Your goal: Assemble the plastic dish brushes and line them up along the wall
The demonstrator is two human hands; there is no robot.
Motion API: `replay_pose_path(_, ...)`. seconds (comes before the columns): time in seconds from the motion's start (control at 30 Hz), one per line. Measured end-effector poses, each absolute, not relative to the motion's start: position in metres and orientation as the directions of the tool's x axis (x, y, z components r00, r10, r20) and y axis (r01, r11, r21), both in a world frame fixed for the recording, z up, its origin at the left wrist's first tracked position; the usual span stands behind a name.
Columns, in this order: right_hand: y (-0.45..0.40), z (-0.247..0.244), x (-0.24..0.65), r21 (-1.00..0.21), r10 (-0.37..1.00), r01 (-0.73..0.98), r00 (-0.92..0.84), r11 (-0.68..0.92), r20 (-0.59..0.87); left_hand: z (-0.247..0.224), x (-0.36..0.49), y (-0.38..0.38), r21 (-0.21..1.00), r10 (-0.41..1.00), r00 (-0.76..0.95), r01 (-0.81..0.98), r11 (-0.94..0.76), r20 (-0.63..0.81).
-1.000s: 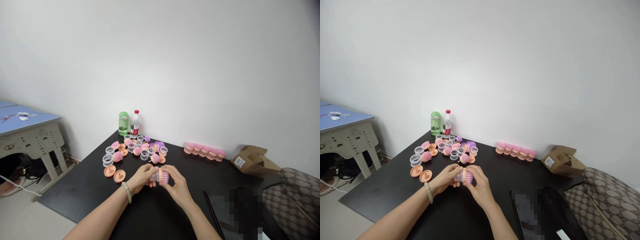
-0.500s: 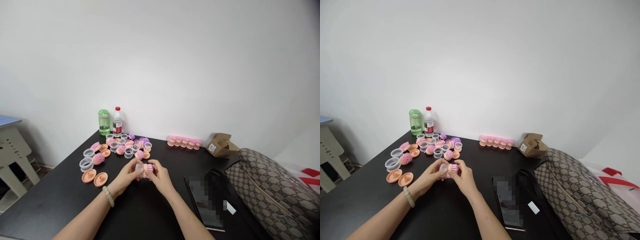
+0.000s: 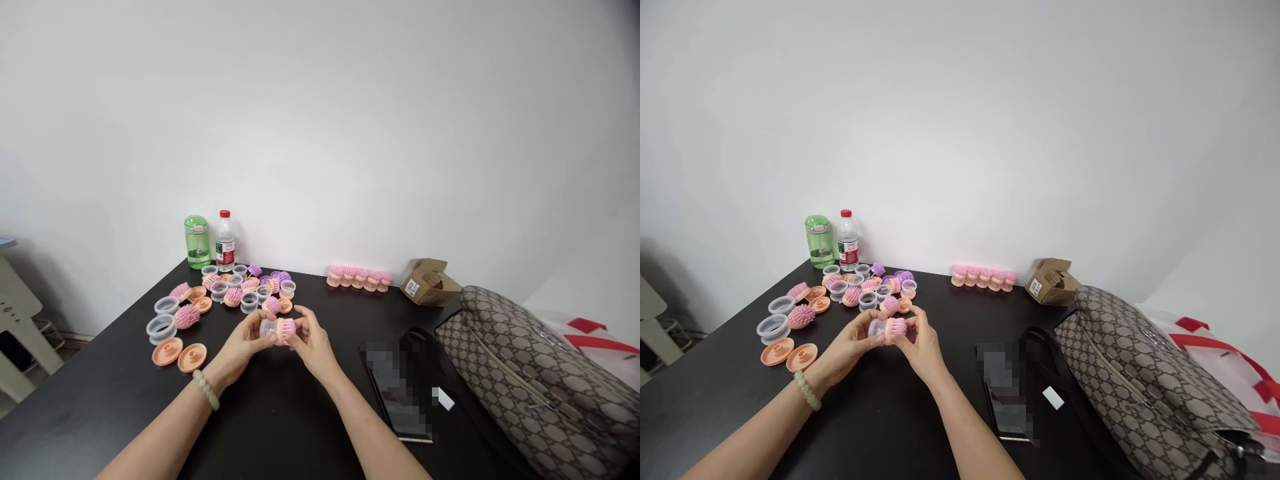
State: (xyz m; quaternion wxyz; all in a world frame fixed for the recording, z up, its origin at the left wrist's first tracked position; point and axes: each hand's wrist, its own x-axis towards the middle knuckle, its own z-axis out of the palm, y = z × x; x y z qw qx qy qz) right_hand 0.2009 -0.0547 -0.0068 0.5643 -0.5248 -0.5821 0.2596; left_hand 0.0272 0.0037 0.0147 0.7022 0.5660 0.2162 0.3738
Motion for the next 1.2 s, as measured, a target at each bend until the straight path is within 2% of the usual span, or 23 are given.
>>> replay_pose_path(0.17, -0.056, -0.004, 0.199, -0.873, 0.888, 0.315, 0.155, 0.371, 0.434, 0.014, 0.028, 0.004, 0.956, 0.790, 0.608, -0.267, 0.117, 0.073)
replay_pose_path(0.3, -0.059, 0.000, 0.197, -0.874, 0.901, 0.315, 0.108, 0.370, 0.420, 0.011, 0.028, 0.005, 0.959, 0.762, 0.639, -0.269, 0.092, 0.106)
replay_pose_path(0.5, -0.055, -0.009, 0.201, -0.899, 0.923, 0.368, 0.202, 0.237, 0.327, -0.001, 0.032, 0.008, 0.961, 0.720, 0.672, -0.274, 0.025, 0.173)
replay_pose_path(0.63, -0.055, -0.012, 0.202, -0.923, 0.943, 0.346, 0.213, 0.170, 0.254, -0.005, 0.034, 0.007, 0.970, 0.736, 0.638, -0.212, -0.115, 0.227)
replay_pose_path(0.77, -0.055, -0.012, 0.201, -0.947, 0.955, 0.288, 0.215, 0.138, 0.205, -0.003, 0.033, 0.005, 0.949, 0.772, 0.568, -0.056, -0.311, 0.286)
replay_pose_path(0.9, -0.053, -0.017, 0.200, -0.923, 0.938, 0.365, 0.260, 0.125, 0.230, -0.002, 0.031, 0.003, 0.874, 0.752, 0.569, 0.112, -0.473, 0.333)
replay_pose_path(1.07, -0.052, -0.022, 0.196, -0.844, 0.908, 0.531, 0.309, 0.082, 0.282, -0.006, 0.032, 0.001, 0.790, 0.731, 0.579, 0.228, -0.569, 0.360)
replay_pose_path(1.2, -0.050, -0.023, 0.200, -0.884, 0.922, 0.442, 0.260, 0.150, 0.287, -0.005, 0.032, 0.002, 0.807, 0.733, 0.567, 0.188, -0.560, 0.376)
